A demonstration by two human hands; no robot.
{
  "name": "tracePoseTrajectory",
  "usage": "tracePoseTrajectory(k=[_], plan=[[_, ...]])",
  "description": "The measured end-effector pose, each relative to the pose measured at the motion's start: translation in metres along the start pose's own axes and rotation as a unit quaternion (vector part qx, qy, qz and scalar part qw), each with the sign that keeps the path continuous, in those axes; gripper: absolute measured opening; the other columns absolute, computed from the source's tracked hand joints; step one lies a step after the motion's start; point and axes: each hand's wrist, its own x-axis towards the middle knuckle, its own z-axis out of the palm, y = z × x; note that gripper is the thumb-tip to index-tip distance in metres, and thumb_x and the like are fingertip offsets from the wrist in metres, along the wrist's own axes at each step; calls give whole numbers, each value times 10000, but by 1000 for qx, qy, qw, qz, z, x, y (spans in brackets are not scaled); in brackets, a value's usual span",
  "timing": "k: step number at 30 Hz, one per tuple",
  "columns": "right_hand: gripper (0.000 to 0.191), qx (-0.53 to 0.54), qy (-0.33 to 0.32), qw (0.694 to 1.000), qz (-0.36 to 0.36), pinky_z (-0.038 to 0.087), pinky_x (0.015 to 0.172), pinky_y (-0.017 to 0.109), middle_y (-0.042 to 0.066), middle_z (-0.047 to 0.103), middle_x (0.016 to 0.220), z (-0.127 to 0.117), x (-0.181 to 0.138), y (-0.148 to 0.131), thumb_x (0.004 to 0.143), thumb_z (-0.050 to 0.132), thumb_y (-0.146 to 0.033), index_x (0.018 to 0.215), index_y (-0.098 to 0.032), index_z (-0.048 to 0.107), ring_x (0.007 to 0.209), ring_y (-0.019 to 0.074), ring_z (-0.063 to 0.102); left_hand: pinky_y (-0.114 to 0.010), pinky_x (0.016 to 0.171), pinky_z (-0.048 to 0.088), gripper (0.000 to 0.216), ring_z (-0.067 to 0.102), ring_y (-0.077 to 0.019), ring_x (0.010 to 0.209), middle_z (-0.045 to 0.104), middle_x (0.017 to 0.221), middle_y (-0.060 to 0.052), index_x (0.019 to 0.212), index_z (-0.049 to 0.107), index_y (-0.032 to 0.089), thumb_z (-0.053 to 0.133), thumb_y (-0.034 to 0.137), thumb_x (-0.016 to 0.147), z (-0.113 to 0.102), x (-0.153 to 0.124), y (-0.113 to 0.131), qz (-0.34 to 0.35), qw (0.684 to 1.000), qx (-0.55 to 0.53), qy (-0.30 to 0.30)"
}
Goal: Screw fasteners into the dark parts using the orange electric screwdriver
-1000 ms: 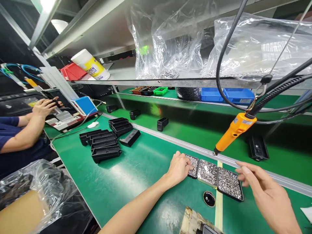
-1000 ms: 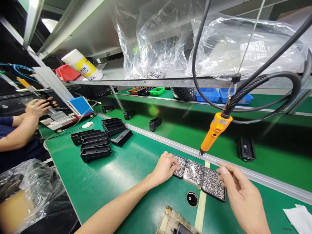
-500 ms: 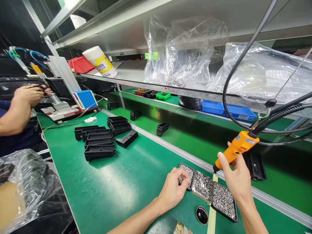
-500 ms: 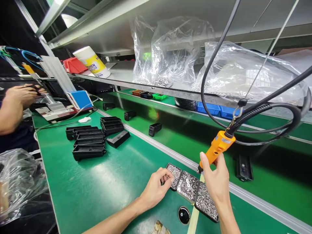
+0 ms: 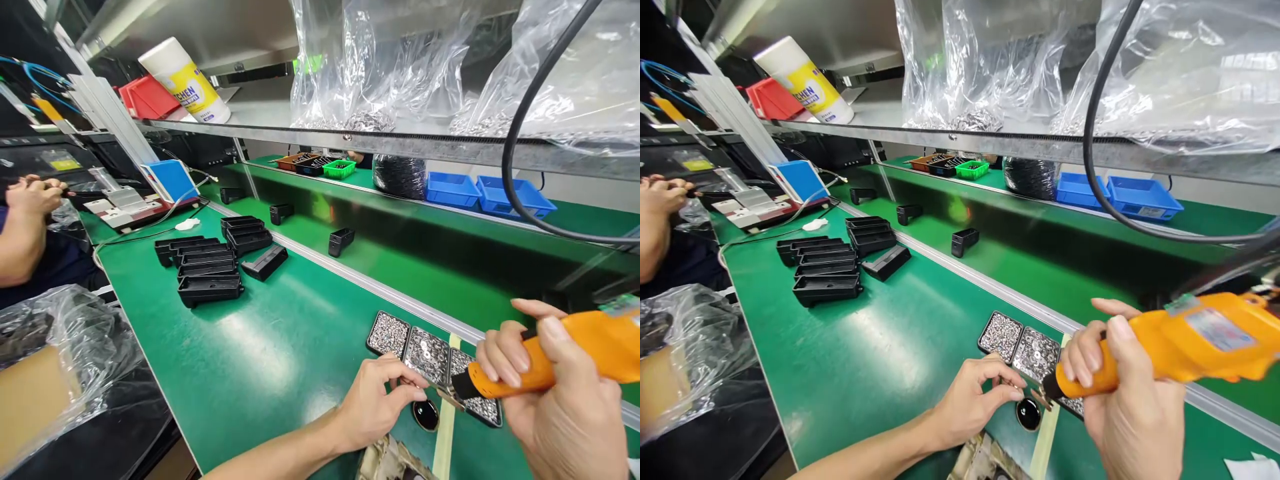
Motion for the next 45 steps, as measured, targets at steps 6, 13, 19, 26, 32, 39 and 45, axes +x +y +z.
tracePoseTrajectory(k=[6,13,19,26,32,39,45], plan=[[158,24,-37,999,4,334,414,272,-54,373,522,3,-10,3,1032,558,-381,1015,-247,642,413,103,341,-268,779,462,109,639,-156,769,805,843,-28,917,857,206,818,123,858,3,-1,3,25,999,-21,-5],[156,11,-35,999,22,333,408,286,-54,383,509,6,-14,7,1000,614,-405,980,-252,637,399,107,349,-258,753,479,305,644,-168,799,801,836,-27,1096,814,178,868,105,805,3,-4,4,36,999,-17,-8],[172,1,-39,998,47,316,421,286,-59,388,518,8,-17,6,983,664,-428,958,-263,621,416,103,342,-258,756,504,319,660,-176,802,805,831,-43,1131,798,157,852,95,822,2,-5,4,62,998,-11,-5],[135,-27,-84,996,-8,355,417,305,-56,415,503,9,-22,14,998,644,-395,977,-262,630,407,118,385,-276,794,550,336,722,-190,814,811,871,-50,1141,784,153,835,84,816,7,-10,1,95,994,13,50],[121,-32,-84,996,4,341,418,302,-59,427,510,12,-22,12,996,657,-392,976,-274,638,405,113,376,-312,898,581,421,758,-211,869,830,897,-58,1277,739,142,793,85,864,5,-10,0,108,993,29,36],[171,-38,-73,997,4,315,417,312,-64,418,508,11,-23,11,982,682,-431,952,-273,624,406,119,365,-307,909,587,304,730,-213,914,825,948,-56,1225,782,164,776,179,921,-2,-5,4,106,992,64,-17],[153,-49,-76,996,-13,326,421,326,-74,419,511,11,-22,14,1003,654,-419,982,-271,624,393,119,350,-346,991,580,383,732,-226,958,823,995,-61,1297,735,151,789,227,925,-3,-3,-2,126,986,104,-38]])
